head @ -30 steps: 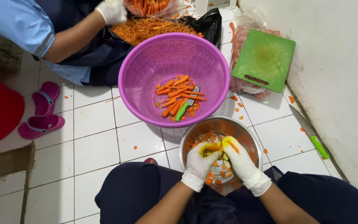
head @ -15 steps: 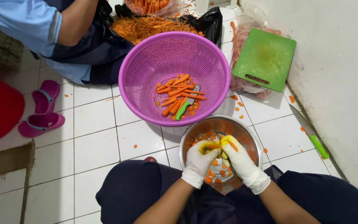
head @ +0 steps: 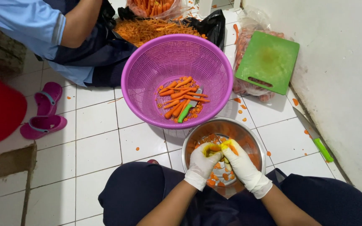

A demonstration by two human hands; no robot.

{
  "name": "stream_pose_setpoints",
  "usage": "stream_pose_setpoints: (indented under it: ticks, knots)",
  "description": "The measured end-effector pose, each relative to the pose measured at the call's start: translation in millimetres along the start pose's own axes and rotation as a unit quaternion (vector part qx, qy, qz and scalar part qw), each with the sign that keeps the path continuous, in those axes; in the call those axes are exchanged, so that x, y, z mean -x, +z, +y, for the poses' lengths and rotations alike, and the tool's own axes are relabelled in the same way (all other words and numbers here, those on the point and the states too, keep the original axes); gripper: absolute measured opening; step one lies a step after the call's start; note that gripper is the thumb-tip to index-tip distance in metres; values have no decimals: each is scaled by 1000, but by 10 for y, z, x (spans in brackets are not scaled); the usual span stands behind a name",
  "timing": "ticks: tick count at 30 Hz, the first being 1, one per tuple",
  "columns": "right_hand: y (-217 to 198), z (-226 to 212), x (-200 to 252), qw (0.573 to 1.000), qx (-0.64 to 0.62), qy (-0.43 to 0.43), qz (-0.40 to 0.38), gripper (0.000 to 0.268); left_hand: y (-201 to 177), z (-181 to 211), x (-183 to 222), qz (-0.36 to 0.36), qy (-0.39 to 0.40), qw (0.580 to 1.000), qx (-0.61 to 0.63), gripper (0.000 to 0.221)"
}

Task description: A person sitting on the floor is slicing carrots into a metal bowl using a knife.

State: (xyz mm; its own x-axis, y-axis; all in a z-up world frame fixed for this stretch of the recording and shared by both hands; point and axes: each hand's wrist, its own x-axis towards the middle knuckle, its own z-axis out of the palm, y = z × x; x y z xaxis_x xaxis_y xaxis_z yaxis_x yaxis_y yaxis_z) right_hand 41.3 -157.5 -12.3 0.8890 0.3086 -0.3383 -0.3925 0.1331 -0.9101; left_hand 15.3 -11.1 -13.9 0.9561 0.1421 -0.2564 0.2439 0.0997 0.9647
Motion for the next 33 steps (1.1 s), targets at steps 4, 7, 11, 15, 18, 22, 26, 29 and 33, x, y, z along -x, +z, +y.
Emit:
stream_pose_setpoints:
  ticks: [4,7,11,15,18,22,26,29,33]
  knots:
    - [51,-32,51,999,29,25,13,27,2,-33,-12,-30,-31,998,47,23]
    - [56,-19,109,998,9,47,33,27,0,-103,-11,-25,-19,999,21,24]
    - [32,23,115,997,-54,46,40,32,-11,-214,-118,-54,-43,990,121,22]
    - [-144,85,-17,996,-82,13,17,27,-13,-217,-225,-54,-88,969,222,18]
    - [-199,-114,-61,994,-89,31,54,39,-37,-107,-280,-44,-145,904,399,12]
    - [-280,-455,-156,901,418,85,80,102,-182,319,-376,14,-170,889,425,16]
    - [-471,-386,-260,898,426,113,15,106,-515,593,-652,65,-137,916,370,19]
    - [-558,-47,-362,896,440,61,-7,85,-728,1066,-887,99,-103,969,202,17]
    - [-602,201,-505,830,546,108,-35,62,-1116,1012,-1631,92,-108,989,-40,19]
